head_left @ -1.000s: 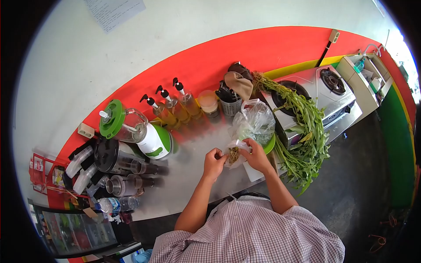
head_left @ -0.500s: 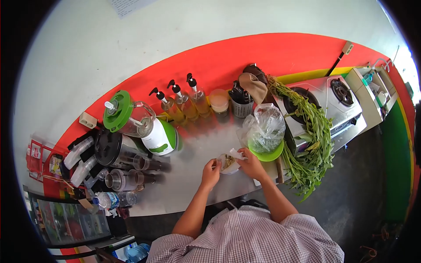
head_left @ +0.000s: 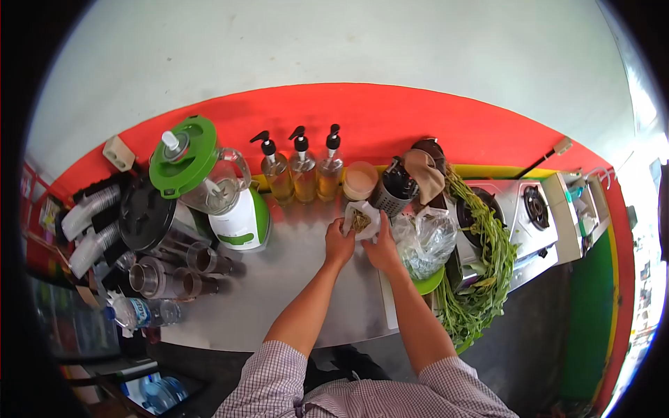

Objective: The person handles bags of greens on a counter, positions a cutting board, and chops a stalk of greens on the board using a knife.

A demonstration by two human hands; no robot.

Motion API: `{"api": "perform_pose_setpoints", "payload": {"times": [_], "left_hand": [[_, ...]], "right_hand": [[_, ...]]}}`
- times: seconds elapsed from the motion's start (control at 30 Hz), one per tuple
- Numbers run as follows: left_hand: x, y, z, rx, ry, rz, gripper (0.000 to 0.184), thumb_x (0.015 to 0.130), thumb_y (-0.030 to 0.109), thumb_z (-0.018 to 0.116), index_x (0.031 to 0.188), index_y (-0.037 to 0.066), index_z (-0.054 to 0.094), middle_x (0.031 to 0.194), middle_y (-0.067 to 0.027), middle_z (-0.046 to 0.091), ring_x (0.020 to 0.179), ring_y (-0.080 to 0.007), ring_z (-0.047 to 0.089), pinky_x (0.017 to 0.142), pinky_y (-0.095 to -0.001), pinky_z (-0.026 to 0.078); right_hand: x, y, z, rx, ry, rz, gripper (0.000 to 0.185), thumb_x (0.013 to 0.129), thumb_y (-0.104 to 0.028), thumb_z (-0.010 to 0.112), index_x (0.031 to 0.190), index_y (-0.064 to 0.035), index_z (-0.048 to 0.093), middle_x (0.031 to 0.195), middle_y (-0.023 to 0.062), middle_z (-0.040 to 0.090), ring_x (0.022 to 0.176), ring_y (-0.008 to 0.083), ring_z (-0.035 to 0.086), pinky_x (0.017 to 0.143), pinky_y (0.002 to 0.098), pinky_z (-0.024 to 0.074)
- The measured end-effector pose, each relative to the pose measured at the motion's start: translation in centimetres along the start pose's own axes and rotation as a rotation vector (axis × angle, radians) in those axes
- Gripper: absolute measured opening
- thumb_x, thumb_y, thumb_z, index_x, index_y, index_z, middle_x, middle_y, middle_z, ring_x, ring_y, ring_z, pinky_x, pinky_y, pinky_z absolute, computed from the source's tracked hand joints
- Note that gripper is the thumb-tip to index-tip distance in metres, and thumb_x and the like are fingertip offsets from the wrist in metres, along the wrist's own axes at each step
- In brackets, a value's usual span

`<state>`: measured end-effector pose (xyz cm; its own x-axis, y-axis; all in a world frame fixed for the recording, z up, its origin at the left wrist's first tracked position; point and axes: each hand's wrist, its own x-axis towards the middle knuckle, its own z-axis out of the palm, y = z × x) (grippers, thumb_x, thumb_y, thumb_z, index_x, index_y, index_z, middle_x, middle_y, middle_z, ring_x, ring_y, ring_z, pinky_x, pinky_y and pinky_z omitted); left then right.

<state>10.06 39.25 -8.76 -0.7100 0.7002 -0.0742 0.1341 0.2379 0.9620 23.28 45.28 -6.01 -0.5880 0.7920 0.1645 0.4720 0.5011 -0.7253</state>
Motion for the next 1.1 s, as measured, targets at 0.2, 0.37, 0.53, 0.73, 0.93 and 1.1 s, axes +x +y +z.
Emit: {"api": "perform_pose_setpoints", "payload": {"times": [0.2,0.37,0.53,0.73,0.93,1.1], "left_hand": [[0.4,-3.2,2.3,-0.168,-0.028,0.082,0.040,0.086,0.009,0.068,0.124,-0.001,0.058,0.117,-0.0205,0.063,0.112,-0.0351,0.062,0.099,-0.0422,0.048],[0.8,-2.9,2.0,-0.405,-0.008,0.049,0.041,0.091,0.013,0.070,0.126,-0.002,0.055,0.122,-0.0179,0.062,0.114,-0.0300,0.061,0.102,-0.0407,0.047],[-0.6,-1.1,1.6,-0.240,0.141,0.147,0.041,0.091,0.012,0.071,0.126,-0.002,0.054,0.117,-0.0166,0.063,0.106,-0.0270,0.062,0.096,-0.0371,0.048],[-4.4,4.0,3.5,-0.183,0.077,0.280,0.040,0.092,0.015,0.071,0.126,0.003,0.053,0.109,-0.0114,0.058,0.089,-0.0188,0.059,0.082,-0.0327,0.050],[-7.1,7.0,8.7,-0.110,-0.225,-0.009,0.042,0.090,0.025,0.075,0.121,0.003,0.057,0.108,-0.0083,0.060,0.090,-0.0168,0.060,0.081,-0.0309,0.050],[-7.6,7.5,8.1,-0.032,-0.376,0.190,0.031,0.088,0.022,0.075,0.105,0.000,0.062,0.098,-0.0112,0.066,0.094,-0.0233,0.063,0.087,-0.0364,0.050]], "right_hand": [[-1.9,-0.9,-0.5,0.278,-0.060,0.135,0.095,0.087,-0.001,0.069,0.160,-0.0052,0.009,0.156,0.0278,0.033,0.134,0.0407,0.051,0.103,0.0424,0.0513],[-4.8,-5.9,-3.2,0.416,0.075,0.290,0.082,0.088,-0.001,0.068,0.157,-0.0057,0.023,0.150,0.0233,0.045,0.116,0.0297,0.066,0.091,0.0370,0.0565],[-7.6,-4.1,-5.9,0.342,0.274,0.315,0.048,0.088,-0.001,0.069,0.132,-0.0021,0.052,0.121,0.0162,0.064,0.083,0.0187,0.068,0.070,0.0315,0.0533],[-7.0,-2.1,-11.3,0.153,0.865,0.396,0.043,0.082,-0.007,0.077,0.122,-0.0051,0.061,0.125,0.0176,0.059,0.101,0.0254,0.062,0.082,0.0355,0.0496],[-3.5,-2.4,-17.2,-0.268,0.550,0.144,0.056,0.072,-0.009,0.081,0.125,-0.0175,0.064,0.148,0.0134,0.047,0.132,0.0337,0.043,0.108,0.0535,0.0314],[-4.1,0.0,-18.3,-0.271,0.293,0.197,0.016,0.079,-0.010,0.076,0.091,-0.0083,0.065,0.108,0.0110,0.069,0.106,0.0336,0.061,0.092,0.0498,0.0406]]}}
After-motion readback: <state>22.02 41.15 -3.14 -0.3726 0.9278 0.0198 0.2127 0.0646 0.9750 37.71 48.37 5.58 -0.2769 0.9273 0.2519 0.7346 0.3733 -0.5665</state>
